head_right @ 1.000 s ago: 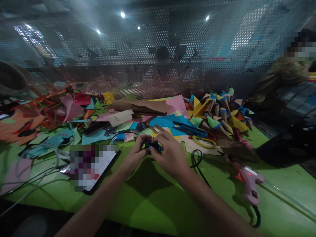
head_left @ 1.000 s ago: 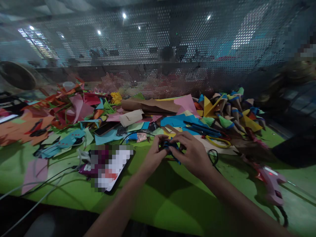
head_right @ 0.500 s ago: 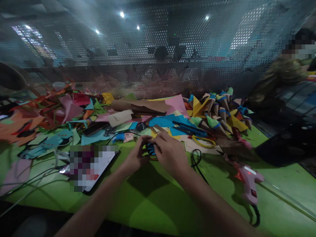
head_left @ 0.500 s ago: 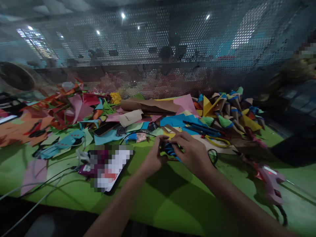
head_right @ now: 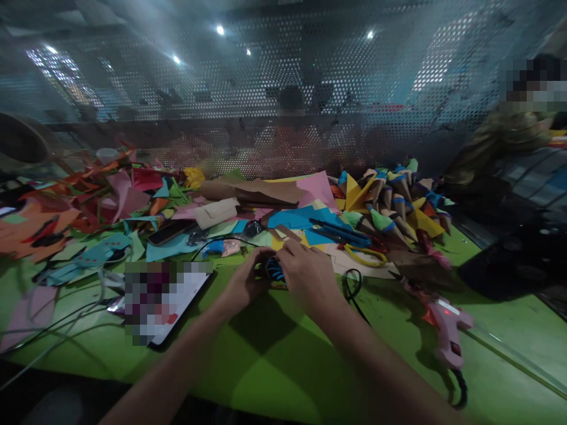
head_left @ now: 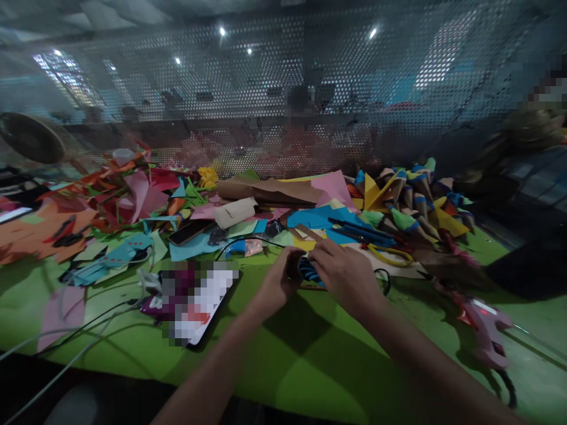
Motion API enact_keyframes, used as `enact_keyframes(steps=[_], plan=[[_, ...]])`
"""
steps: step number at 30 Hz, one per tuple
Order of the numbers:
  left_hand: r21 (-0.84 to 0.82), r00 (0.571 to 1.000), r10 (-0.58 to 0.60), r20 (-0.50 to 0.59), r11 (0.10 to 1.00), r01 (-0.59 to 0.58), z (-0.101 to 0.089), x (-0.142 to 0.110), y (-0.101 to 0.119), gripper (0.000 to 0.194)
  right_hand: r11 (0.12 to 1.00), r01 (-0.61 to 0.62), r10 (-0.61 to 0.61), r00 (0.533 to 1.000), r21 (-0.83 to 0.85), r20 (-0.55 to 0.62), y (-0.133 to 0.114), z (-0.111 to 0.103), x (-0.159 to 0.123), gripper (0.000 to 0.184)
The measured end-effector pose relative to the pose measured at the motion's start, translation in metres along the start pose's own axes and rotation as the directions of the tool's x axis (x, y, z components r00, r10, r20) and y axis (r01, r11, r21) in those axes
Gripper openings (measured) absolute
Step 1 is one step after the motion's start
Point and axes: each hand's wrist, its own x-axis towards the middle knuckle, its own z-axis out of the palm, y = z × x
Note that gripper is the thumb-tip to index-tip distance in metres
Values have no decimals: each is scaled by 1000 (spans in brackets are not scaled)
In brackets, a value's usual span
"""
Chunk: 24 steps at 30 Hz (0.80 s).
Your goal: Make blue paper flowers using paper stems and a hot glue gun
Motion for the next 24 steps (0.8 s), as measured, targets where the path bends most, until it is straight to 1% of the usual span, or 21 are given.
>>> enact_keyframes(steps=[3, 6, 11, 14, 19, 22, 24], plan=[[-29, 998, -67, 20, 997, 68, 0, -1, 6, 52, 999, -3, 4, 1000, -42, 23, -1, -2, 0, 15], [-61, 994, -111, 15, 992, 112, 1, -3, 8, 52, 998, 4, -1, 999, -60, 46, 0, -4, 0, 14], [-88, 992, -127, 6, 988, 127, 2, -4, 6, 53, 997, 18, -14, 999, -79, 53, 1, -5, -1, 15], [-102, 990, -141, 6, 985, 141, 2, -3, 9, 53, 997, 25, -21, 998, -78, 51, 1, -6, 0, 15], [-97, 993, -119, 27, 988, 121, 3, -1, 15, 50, 998, 61, -60, 998, -28, 36, 3, -5, 1, 18], [-88, 996, -80, 48, 993, 84, 3, -1, 12, 49, 998, 63, -64, 998, 29, 24, 4, -3, 1, 16], [-80, 998, -48, 41, 995, 51, 3, -1, 10, 50, 996, 63, -63, 998, 59, 0, 5, -2, 0, 15]])
